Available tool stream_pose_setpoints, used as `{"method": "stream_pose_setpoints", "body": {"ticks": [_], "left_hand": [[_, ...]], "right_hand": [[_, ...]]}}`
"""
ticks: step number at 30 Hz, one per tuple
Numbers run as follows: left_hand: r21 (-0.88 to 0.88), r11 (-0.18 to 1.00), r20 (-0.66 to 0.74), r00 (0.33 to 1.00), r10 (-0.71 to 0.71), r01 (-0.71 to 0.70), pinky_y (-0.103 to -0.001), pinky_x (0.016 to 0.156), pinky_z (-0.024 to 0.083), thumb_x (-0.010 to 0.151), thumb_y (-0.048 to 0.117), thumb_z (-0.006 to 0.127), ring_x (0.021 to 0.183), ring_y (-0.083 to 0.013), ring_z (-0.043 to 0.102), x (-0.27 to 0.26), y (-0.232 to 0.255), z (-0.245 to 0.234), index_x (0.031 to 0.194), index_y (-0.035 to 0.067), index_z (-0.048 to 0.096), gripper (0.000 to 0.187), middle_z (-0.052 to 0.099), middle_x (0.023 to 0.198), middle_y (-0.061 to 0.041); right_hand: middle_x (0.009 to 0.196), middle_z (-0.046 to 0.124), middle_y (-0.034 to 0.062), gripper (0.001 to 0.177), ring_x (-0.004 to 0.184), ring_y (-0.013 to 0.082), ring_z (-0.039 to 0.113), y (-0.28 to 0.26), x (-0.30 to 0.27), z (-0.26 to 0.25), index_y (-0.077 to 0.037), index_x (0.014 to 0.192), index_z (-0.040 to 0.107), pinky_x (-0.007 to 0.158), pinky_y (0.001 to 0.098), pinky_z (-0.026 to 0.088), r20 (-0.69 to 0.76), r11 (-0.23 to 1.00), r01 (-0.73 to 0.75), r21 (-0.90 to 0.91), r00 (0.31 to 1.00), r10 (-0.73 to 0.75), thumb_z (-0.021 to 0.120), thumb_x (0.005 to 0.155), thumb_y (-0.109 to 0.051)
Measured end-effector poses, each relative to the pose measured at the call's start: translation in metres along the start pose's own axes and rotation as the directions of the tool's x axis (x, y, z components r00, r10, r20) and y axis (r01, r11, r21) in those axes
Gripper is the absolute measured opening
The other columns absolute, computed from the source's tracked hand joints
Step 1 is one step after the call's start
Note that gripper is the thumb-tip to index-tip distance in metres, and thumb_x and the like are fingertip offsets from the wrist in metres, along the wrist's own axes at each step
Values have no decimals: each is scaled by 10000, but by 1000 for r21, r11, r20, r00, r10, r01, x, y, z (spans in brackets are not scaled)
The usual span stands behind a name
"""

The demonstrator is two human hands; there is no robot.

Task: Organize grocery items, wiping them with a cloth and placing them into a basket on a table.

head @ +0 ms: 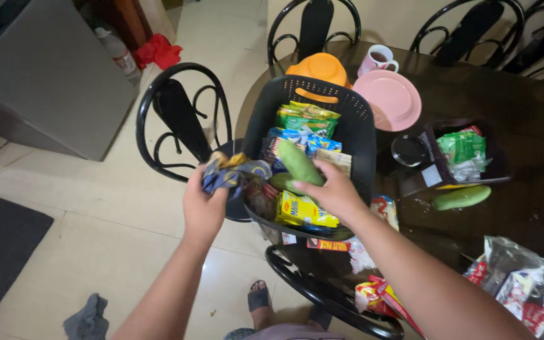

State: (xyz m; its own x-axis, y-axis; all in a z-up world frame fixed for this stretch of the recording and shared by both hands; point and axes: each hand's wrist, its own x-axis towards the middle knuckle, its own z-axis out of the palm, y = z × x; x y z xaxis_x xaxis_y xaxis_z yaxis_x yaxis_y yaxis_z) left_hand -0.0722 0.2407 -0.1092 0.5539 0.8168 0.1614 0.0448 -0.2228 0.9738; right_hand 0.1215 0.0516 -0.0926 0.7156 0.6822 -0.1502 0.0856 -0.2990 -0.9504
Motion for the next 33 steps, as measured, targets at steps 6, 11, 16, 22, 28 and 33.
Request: {"method": "stream_pose_setpoints", "body": {"ticks": [6,11,16,22,28,33], "left_hand": [[-370,905,-140,951,-275,207,-245,771,483,985,94,652,884,-88,592,-19,-29,-20,1192,-25,608,243,678,997,-37],[-322,919,-57,964,-259,228,-233,800,482,1010,122,613,913,-84,592,-26,-22,-31,1229,-15,617,258,676,1019,-34],[-371,897,30,969,-247,240,-232,836,492,989,110,584,955,-84,611,-25,-21,-34,1283,-3,594,314,679,1068,-26],[-462,836,93,953,-287,297,-218,787,478,1003,121,570,921,-65,589,-20,-21,-34,1298,14,602,316,669,1063,-12],[-515,799,132,949,-285,312,-224,749,479,1027,127,566,883,-68,584,-11,-27,-30,1244,10,618,252,654,1026,-18],[-610,712,190,937,-294,348,-277,873,544,1012,108,509,989,-112,646,3,-12,-17,1277,21,586,289,676,1115,-43]], "right_hand": [[993,779,134,593,878,201,728,17,32,47,5,1156,737,795,347,555,-60,936,-289,-198,957,283,782,798,-465],[1019,748,147,598,915,227,728,34,51,80,16,1153,678,820,365,547,-103,955,-238,-179,969,223,823,804,-447],[988,777,188,494,902,286,754,51,64,103,29,1090,747,805,402,556,-134,910,-353,-218,934,330,765,822,-386],[1008,720,185,549,902,284,700,80,74,106,20,1128,686,805,389,555,-229,873,-216,-437,966,124,873,748,-329],[990,725,218,436,848,303,726,79,72,89,46,1176,694,747,425,592,-2,907,-418,58,908,418,674,949,-326],[1236,690,159,482,1135,295,703,38,43,48,-49,1271,620,959,431,560,64,842,-398,364,913,404,613,957,-415]]}}
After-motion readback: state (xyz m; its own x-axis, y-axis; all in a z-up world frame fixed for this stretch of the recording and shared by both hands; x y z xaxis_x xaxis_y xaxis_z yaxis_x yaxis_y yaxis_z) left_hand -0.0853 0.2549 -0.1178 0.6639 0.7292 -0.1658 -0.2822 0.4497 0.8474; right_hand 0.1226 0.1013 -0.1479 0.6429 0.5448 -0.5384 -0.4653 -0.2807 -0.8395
